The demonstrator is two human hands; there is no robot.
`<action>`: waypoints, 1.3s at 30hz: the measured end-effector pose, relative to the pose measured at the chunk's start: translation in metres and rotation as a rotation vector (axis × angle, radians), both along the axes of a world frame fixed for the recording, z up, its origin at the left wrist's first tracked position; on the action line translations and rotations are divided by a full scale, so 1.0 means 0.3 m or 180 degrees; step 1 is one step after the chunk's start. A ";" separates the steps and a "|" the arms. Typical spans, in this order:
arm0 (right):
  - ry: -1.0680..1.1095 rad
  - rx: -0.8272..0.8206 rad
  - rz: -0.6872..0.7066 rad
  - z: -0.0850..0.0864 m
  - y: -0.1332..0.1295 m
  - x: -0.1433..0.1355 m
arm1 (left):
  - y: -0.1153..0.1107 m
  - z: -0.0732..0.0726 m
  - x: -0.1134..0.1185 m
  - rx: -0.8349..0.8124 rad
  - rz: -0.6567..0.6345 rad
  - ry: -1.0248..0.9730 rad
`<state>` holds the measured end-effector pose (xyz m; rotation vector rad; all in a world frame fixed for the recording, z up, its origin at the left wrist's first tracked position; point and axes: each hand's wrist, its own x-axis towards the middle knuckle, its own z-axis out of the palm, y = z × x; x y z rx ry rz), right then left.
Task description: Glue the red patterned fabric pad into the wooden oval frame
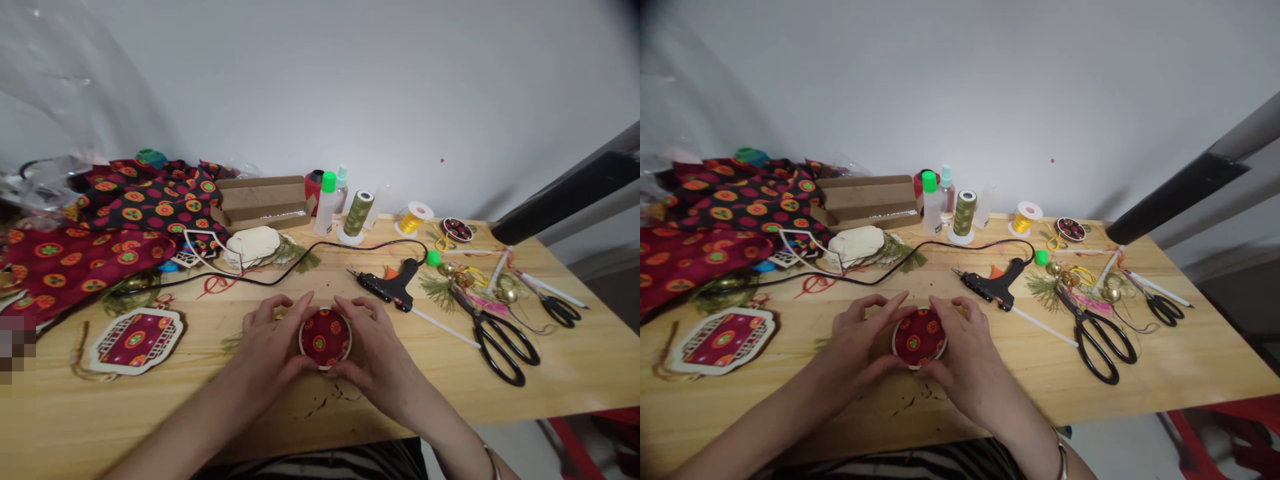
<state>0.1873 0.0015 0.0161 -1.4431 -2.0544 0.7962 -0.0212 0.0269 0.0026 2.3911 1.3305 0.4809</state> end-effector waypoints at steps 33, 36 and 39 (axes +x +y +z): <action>0.1158 -0.0004 -0.1094 -0.004 -0.103 0.014 | -0.022 0.008 -0.072 0.0890 0.0401 0.0423; 0.0869 0.0135 -0.0840 0.005 -0.116 0.003 | -0.013 -0.005 -0.084 0.1030 0.0632 0.0820; 0.0724 0.0334 -0.0547 0.008 -0.114 -0.001 | -0.003 -0.009 -0.079 0.1072 0.0867 0.1042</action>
